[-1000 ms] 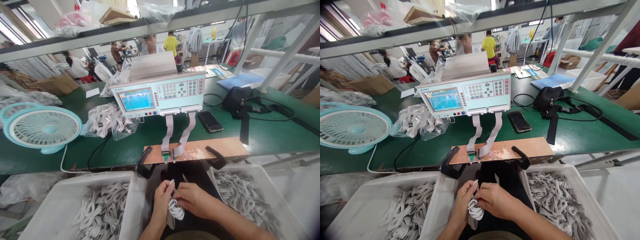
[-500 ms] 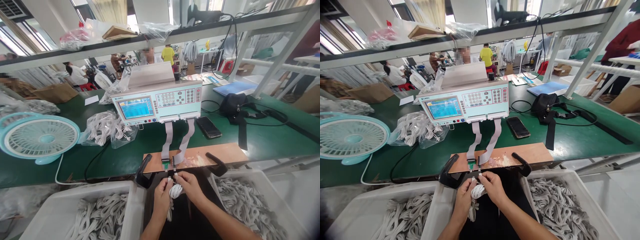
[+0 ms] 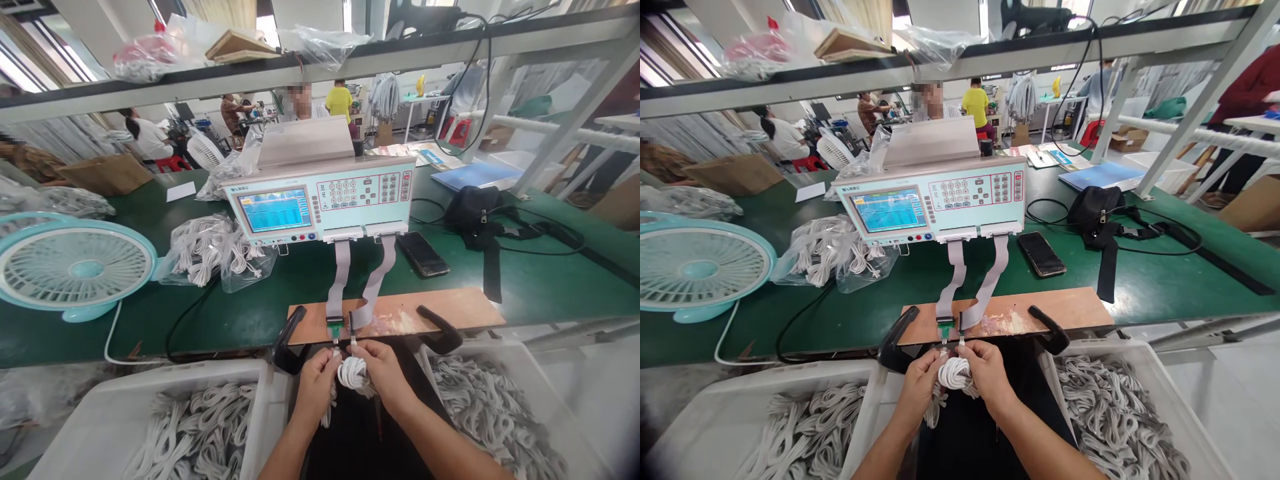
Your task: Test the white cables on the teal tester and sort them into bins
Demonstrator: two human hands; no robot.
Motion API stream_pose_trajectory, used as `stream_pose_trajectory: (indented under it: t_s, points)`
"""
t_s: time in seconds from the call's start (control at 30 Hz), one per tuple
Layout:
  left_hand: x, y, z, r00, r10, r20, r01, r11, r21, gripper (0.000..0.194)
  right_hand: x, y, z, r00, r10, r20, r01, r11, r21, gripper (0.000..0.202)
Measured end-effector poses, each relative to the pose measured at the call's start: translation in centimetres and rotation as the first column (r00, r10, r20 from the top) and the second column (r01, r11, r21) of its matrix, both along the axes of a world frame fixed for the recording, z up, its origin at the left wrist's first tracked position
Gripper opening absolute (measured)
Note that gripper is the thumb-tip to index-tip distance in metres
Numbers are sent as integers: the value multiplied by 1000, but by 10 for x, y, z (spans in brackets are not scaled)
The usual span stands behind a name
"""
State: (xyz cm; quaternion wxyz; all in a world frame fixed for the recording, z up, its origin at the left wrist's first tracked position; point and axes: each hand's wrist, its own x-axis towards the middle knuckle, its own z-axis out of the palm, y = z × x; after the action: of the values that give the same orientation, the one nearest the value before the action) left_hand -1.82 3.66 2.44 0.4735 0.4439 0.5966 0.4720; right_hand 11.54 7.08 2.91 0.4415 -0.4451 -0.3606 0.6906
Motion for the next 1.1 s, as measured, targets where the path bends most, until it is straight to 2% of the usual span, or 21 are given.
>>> stream_pose_trajectory:
  t_s: [0.2, 0.47, 0.6, 0.73, 0.97, 1.1]
  points:
    - [5, 3, -6, 996, 78, 29, -79, 997, 14, 31, -3, 0, 6, 990, -40, -135, 23, 992, -122, 32]
    - [10, 1, -13, 980, 149, 135, -154, 988, 27, 31, -1, -1, 7, 991, -1, -136, -10, 997, -81, 33]
    - [11, 2, -16, 984, 130, 119, -137, 989, 51, 33, 0, -2, 10, 990, 10, -138, -23, 996, -90, 34]
    - [10, 3, -20, 985, 160, 70, -164, 985, 58, 35, 0, -2, 8, 988, 13, -157, -27, 995, -93, 35]
    - [15, 6, -10, 970, 148, 195, -157, 987, 34, 31, -1, -2, -1, 990, 35, -136, -44, 997, -64, 35]
    - [20, 13, -9, 953, 192, 236, -202, 979, 19, 38, -4, -2, -5, 988, 26, -154, -32, 999, -35, 39]
